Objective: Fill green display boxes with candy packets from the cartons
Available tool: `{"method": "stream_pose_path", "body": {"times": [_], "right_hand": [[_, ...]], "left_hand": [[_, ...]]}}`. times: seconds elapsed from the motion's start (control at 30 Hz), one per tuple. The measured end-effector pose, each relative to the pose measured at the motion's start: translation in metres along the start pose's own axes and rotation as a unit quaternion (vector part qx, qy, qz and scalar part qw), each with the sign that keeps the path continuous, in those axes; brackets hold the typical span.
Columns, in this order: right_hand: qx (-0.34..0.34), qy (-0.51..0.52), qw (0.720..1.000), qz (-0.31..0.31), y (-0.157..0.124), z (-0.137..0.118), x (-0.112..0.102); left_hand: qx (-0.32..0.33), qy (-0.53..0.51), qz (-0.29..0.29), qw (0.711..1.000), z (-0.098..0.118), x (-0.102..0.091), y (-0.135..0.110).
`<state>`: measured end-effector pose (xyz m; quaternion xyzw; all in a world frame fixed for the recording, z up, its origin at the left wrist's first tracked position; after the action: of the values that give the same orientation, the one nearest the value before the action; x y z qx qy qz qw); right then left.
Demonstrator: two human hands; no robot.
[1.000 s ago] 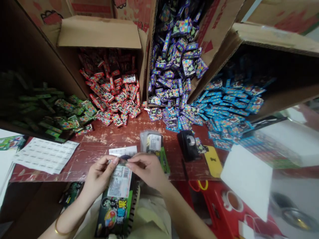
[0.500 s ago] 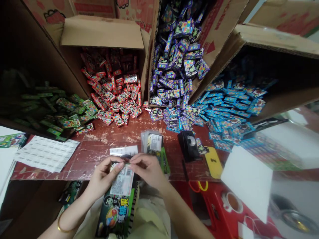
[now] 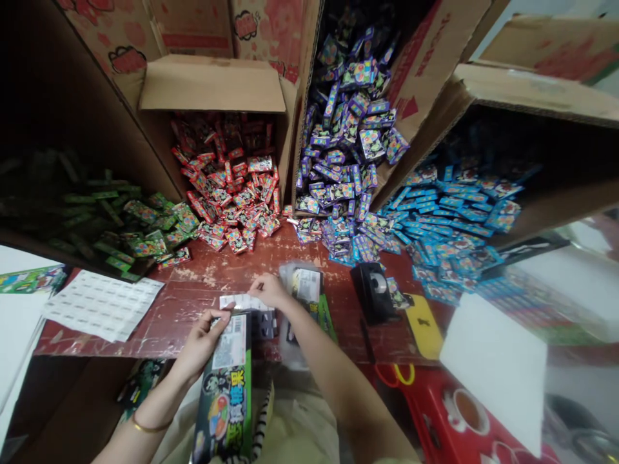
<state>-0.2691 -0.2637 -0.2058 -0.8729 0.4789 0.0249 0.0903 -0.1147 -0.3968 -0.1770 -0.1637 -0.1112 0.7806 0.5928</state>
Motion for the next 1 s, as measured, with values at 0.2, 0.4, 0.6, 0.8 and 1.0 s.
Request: {"method": "stream_pose_path", "body": {"times": [0.2,0.4,0.6,0.8,1.0], "right_hand": [[-0.010,0.072,0.997,-0.035,-0.013,-0.011,0.001],[-0.016,0.125,0.991,-0.044,-0.004,-0.008,0.026],[0.008,0.212,0.976,-0.045,-0.004,-0.009,0.017],[0.040,0.341,0.937,-0.062,-0.033,-0.066,0.012],[0.029,0.258,0.963,-0.075,-0.055,-0.097,0.018]], "left_hand": [[-0.014,-0.006,0.003,1.000,0.002,0.002,0.004],[-0.020,-0.005,-0.001,1.000,0.000,0.003,0.005],[-0.019,-0.007,0.002,1.000,0.005,0.004,0.005],[0.002,0.001,-0.016,1.000,0.029,0.006,-0.005],[0.067,0.057,-0.011,0.996,0.053,0.011,-0.013]]}}
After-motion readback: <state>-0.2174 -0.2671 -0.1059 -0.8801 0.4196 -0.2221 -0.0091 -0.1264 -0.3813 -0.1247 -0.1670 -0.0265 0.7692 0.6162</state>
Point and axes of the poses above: each hand's wrist, its own y-axis towards the middle knuckle, its own x-axis out of the palm, z = x × y, the point moved 4 cm from there along y, towards the middle knuckle, and after that the axes turned 13 degrees about y, right-handed, at the moved point
